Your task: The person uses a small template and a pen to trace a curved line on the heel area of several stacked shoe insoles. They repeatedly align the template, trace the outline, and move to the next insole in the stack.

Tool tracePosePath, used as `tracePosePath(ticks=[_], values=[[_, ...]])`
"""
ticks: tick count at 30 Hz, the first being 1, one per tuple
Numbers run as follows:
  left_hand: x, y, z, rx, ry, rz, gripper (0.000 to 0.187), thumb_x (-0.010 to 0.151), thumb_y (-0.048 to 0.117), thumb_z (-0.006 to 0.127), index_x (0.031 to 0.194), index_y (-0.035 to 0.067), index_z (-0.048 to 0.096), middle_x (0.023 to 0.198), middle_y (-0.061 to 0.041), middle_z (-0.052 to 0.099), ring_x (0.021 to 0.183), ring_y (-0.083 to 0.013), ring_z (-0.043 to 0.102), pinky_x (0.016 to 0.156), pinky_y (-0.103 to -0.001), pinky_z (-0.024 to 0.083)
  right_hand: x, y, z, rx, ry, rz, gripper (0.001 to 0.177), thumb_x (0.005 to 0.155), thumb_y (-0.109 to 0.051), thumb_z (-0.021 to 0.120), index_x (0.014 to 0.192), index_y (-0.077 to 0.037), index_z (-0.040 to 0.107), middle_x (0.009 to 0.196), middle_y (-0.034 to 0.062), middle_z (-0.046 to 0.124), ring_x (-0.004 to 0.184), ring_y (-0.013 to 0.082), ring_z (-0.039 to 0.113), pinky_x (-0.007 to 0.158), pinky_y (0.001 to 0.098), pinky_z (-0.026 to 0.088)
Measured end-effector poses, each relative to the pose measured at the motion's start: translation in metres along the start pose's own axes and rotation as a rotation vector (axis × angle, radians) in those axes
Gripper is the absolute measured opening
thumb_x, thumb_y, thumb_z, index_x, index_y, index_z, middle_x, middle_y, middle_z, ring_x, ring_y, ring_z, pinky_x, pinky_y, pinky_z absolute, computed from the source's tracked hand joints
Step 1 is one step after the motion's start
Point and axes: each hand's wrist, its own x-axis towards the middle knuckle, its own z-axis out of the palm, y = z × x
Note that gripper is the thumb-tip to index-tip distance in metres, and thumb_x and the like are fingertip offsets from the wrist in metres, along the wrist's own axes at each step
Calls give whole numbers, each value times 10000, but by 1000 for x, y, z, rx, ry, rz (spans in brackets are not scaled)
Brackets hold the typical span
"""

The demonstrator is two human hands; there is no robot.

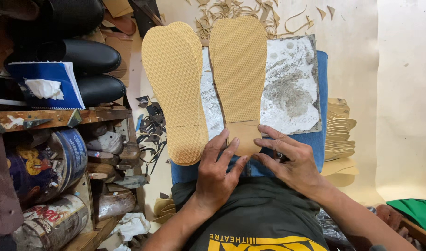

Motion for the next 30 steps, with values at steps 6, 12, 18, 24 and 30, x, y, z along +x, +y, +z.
tracePosePath(ticks=[6,12,18,24,30], values=[[21,22,-15,173,-162,184,330,1026,120,705,1248,-124,701,1444,-276,568,1389,-457,522,1207,-542,466,-3,0,-7,-87,-119,-12,307,874,-132,846,1174,-144,785,1416,119,712,669,21,666,490,156,527],[27,23,-15,212,-233,234,353,999,33,670,1349,16,711,1375,-267,589,1345,-431,537,1179,-507,491,22,21,-36,227,-2,61,209,1095,-128,537,968,-39,677,987,33,500,1040,207,469,951,361,433],[25,20,-11,191,-171,271,316,1044,-11,613,1347,8,698,1399,-296,582,1344,-472,557,1164,-539,514,54,-11,-19,94,-172,-55,228,1056,-159,594,1172,-19,730,1049,116,772,901,200,735,778,301,574],[21,14,-11,189,-219,274,426,1041,-20,590,1461,32,636,1470,-305,549,1408,-491,519,1213,-566,500,69,-11,-12,28,-291,-218,287,1081,-178,548,1232,18,692,1079,163,766,927,269,762,825,357,593],[27,18,-14,209,-182,266,393,1048,-25,586,1416,79,677,1407,-274,596,1363,-449,567,1161,-553,547,73,-9,-10,31,-347,-284,303,1098,-188,533,1296,-7,674,1031,144,742,878,267,714,770,362,569]])
